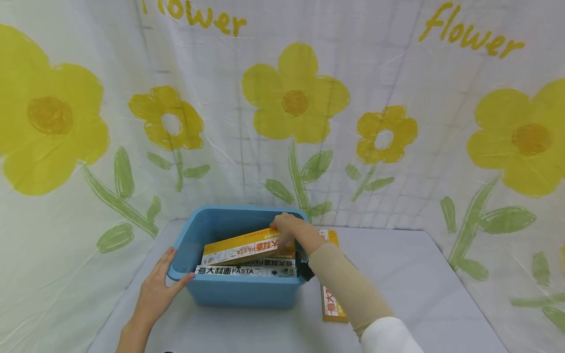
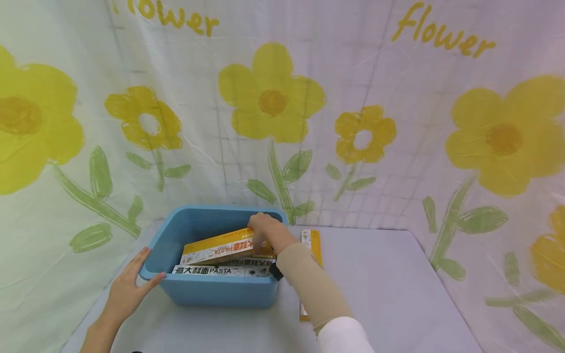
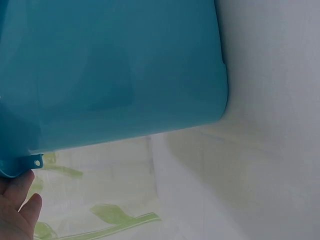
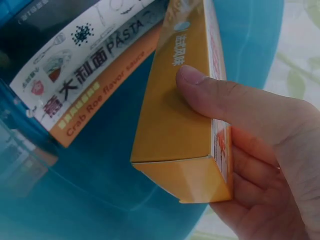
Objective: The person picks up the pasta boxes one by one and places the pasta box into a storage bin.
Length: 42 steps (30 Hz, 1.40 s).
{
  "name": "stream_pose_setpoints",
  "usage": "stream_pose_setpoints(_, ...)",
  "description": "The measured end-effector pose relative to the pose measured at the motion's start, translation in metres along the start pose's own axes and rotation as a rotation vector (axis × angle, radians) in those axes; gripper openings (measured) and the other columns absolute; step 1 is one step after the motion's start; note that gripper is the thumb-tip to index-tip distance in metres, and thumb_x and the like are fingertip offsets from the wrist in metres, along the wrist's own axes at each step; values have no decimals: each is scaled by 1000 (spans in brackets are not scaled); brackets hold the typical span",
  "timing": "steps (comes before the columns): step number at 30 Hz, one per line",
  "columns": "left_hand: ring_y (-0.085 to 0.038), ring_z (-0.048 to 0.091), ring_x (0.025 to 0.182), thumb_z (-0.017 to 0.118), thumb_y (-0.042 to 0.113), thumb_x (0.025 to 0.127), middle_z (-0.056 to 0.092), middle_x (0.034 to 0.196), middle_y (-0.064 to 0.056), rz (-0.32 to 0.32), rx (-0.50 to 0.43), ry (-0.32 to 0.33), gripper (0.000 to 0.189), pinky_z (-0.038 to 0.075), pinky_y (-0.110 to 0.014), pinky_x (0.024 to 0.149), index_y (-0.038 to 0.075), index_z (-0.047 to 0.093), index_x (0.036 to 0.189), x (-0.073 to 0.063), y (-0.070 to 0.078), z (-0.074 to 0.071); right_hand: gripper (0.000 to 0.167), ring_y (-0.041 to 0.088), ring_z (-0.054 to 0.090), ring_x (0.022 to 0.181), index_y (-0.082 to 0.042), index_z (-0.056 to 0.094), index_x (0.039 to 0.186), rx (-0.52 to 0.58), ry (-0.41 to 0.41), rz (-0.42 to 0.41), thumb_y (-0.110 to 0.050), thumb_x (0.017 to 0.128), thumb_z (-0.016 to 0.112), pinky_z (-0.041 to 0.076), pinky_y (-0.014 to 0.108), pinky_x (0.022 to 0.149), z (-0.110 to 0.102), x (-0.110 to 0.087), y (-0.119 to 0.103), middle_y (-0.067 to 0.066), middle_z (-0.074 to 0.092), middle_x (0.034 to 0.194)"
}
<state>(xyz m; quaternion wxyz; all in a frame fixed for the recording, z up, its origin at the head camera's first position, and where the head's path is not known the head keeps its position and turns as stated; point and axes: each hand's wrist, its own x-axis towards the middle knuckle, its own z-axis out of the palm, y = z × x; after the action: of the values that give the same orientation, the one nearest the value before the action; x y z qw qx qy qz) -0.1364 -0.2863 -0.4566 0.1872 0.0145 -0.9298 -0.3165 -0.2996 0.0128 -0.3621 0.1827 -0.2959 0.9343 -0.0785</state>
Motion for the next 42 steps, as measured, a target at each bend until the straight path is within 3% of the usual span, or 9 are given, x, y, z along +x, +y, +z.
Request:
stream_pose_setpoints(12, -55, 32, 132, 72, 37, 86, 30, 151, -29, -19, 10, -7, 85, 30, -72, 99, -4, 32, 148, 0, 2, 0, 76, 26, 51, 122, -12, 55, 139, -44, -13, 23, -20, 71, 88, 52, 32, 90, 4, 8, -3, 7, 53, 138)
stream_pose_setpoints(16, -54, 32, 132, 72, 38, 86, 30, 151, -29, -18, -1, -10, 85, 30, -72, 99, -4, 32, 148, 0, 2, 1, 83, 26, 53, 123, -10, 49, 143, -59, -29, 32, -30, 72, 87, 49, 36, 96, 2, 6, 2, 7, 50, 143)
stream_pose_setpoints(20, -54, 33, 132, 73, 38, 86, 31, 151, -29, -11, -1, -5, 86, 30, -71, 99, -4, 32, 148, 0, 2, 1, 78, 26, 50, 127, -7, 48, 143, 11, 14, 26, -37, 79, 80, 44, 39, 102, -8, -1, 8, 8, 48, 146)
stream_pose_setpoints(23, -54, 33, 131, 73, 39, 86, 32, 150, -29, -6, 5, 4, 86, 31, -72, 98, -3, 33, 148, 0, 1, 1, 65, 27, 50, 129, -5, 51, 140, 120, 103, -3, -37, 88, 72, 43, 40, 103, -15, -10, 14, 10, 52, 142)
stream_pose_setpoints(27, -54, 32, 132, 72, 41, 86, 31, 151, -29, -21, 10, -8, 87, 30, -72, 98, -3, 31, 149, 0, 0, 0, 53, 28, 57, 121, -2, 56, 135, 241, 281, -38, -34, 94, 65, 48, 40, 98, -21, -26, 26, 15, 59, 133)
stream_pose_setpoints(36, -55, 32, 132, 72, 39, 86, 30, 152, -29, -26, 12, -12, 88, 30, -73, 97, -2, 29, 150, 0, 1, -1, 32, 30, 68, 96, 1, 71, 111, 587, 823, 102, -25, 93, 67, 55, 43, 82, -3, -79, 51, 16, 72, 103)
stream_pose_setpoints(42, -55, 31, 132, 72, 40, 87, 29, 151, -29, -22, 12, -10, 87, 30, -73, 97, -2, 28, 150, -1, 1, 0, 31, 30, 68, 95, 2, 71, 112, 766, 961, 227, -22, 92, 68, 55, 44, 82, 33, -107, 68, 16, 72, 102)
